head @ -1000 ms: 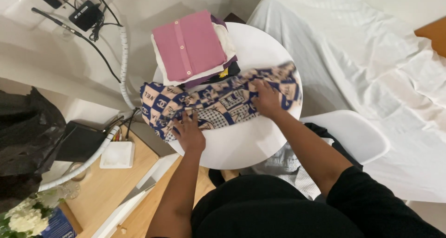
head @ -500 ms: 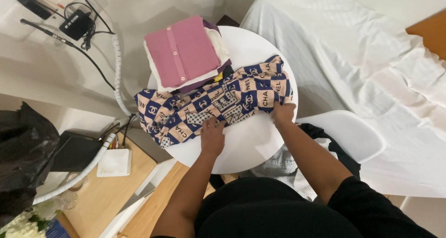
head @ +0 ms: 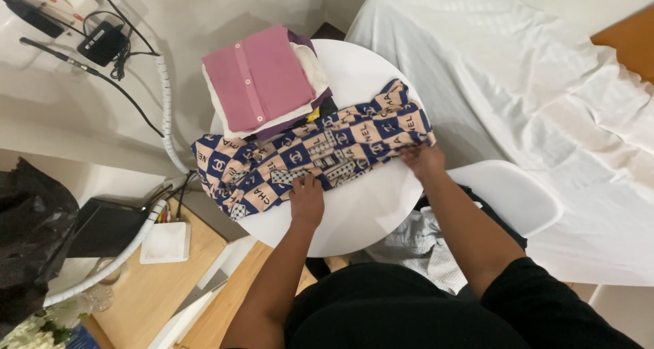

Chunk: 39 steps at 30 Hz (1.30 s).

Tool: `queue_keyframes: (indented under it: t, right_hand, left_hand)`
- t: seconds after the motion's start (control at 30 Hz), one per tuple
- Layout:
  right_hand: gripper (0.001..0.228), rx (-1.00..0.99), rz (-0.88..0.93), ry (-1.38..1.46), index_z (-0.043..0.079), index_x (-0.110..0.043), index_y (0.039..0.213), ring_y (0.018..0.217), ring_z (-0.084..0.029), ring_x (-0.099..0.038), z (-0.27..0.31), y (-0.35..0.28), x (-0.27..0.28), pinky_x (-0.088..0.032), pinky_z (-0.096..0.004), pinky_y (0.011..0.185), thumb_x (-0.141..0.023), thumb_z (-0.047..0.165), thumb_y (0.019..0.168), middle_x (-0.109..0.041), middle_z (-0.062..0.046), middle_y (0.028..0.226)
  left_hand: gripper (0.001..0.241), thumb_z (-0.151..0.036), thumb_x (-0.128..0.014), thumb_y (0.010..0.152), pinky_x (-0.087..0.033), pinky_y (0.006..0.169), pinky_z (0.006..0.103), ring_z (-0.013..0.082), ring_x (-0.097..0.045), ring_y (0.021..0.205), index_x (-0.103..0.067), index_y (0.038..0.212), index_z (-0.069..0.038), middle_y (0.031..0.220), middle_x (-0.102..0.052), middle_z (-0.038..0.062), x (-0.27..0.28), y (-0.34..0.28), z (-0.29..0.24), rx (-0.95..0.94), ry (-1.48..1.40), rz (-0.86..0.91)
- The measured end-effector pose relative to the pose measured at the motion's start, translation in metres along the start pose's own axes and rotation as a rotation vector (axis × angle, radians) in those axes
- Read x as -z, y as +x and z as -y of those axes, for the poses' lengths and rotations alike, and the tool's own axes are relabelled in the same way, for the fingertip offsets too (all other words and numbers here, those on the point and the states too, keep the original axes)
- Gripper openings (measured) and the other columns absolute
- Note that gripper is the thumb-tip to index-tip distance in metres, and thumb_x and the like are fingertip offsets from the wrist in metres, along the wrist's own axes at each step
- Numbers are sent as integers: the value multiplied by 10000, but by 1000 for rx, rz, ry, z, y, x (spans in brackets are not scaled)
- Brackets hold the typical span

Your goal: The person folds a pink shirt and places it on a stack of clothes on a white table. They then unfold, smooth, and refold a patterned blue and beige shirt, placing it on the table.

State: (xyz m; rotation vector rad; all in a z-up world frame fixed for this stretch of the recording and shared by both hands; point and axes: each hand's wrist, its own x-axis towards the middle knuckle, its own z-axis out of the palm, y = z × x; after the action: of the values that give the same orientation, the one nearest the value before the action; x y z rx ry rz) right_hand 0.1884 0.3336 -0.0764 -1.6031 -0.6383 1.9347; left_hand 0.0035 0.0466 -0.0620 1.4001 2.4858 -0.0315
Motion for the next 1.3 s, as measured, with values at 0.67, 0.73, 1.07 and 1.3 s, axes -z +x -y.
queue_keyframes:
  t: [0.67,0.73,1.07,1.3]
  right_hand:
    - [747,862,152,-1497,257,-527,1446,1522,-405,-213,-34,-130,-44,-182,-627,1222,-820,225,760,-272,-154,1616]
    - [839,891,391,-1672,327,-499,1482,1541,-416,-131,-45,-143,-52,-120,-677,1204,-819,228,713,-197,-148,1634]
    - [733,569,497,-2099,544,-189,1583,1554,-434,208,-36,-105,-32,-5,-856,1112,-590,420,981,110,95,1729]
    - [636,689,371,-2072,537,-166,1579,1569,-383,144,-22,-50,21,-12,-771,1172,-471,467,1025,70,104,1728]
  left_hand:
    - [183,-193,-532,1024,-495,900,569,367,-578,1128,-590,1153,-76,1125,-664,130,-1,-32,-55,-173,-305,120]
    - [177,-201,-545,1025,-504,886,554,364,-586,1107,-597,1142,-80,1113,-665,128,-4,-39,-49,-203,-314,127]
    - [495,-255,-723,876,-294,1116,564,389,-336,1373,-573,1327,-118,1452,-424,133,21,-65,-3,-35,-359,-125]
    - [692,-379,-624,989,-113,1204,627,411,0,1559,-288,1594,-349,1709,-46,66,38,-70,-4,17,-331,210]
